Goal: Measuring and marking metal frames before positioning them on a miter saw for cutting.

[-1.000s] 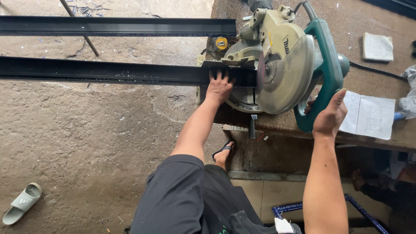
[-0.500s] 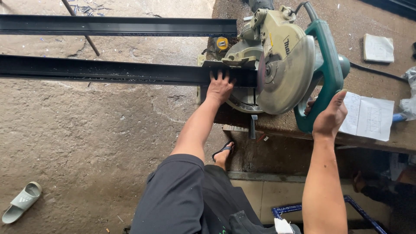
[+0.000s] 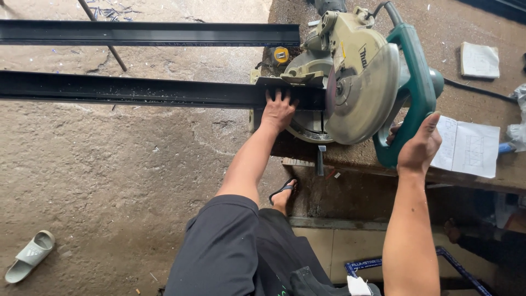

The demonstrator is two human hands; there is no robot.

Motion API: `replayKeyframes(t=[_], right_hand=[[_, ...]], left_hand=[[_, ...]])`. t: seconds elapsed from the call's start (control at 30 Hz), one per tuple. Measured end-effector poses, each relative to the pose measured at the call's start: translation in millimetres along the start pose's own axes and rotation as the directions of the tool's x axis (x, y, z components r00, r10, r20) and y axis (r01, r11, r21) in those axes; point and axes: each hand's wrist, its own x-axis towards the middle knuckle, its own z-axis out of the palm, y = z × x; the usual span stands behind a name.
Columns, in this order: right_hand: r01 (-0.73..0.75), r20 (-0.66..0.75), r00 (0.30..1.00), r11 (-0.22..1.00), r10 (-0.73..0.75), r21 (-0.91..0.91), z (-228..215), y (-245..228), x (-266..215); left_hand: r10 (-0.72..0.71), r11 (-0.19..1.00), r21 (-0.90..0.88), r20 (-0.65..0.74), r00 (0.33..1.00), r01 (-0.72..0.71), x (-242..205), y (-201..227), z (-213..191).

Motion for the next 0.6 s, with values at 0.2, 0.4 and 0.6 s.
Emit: replayKeyframes(t=[0.2, 0.4, 0.6], right_hand=[[0.006, 0.000, 1.000, 1.000, -0.006, -0.006, 1.9, -0.5, -2.3], [0.004, 0.007, 1.000, 1.000, -0.004, -0.008, 0.8, -1.9, -1.4], [0.000, 0.016, 1.000, 1.000, 0.000, -0.013, 2.6, -3.4, -4.0]], left_hand=[[-0.006, 1.000, 0.000, 0.014, 1.000, 0.006, 0.7, -0.4, 3.7], [0.001, 1.000, -0.007, 0.038, 0.999, -0.001, 0.3, 0.2, -1.6], [0.009, 1.000, -0.003, 0.022, 1.000, -0.009, 0.6, -0.8, 2.0]])
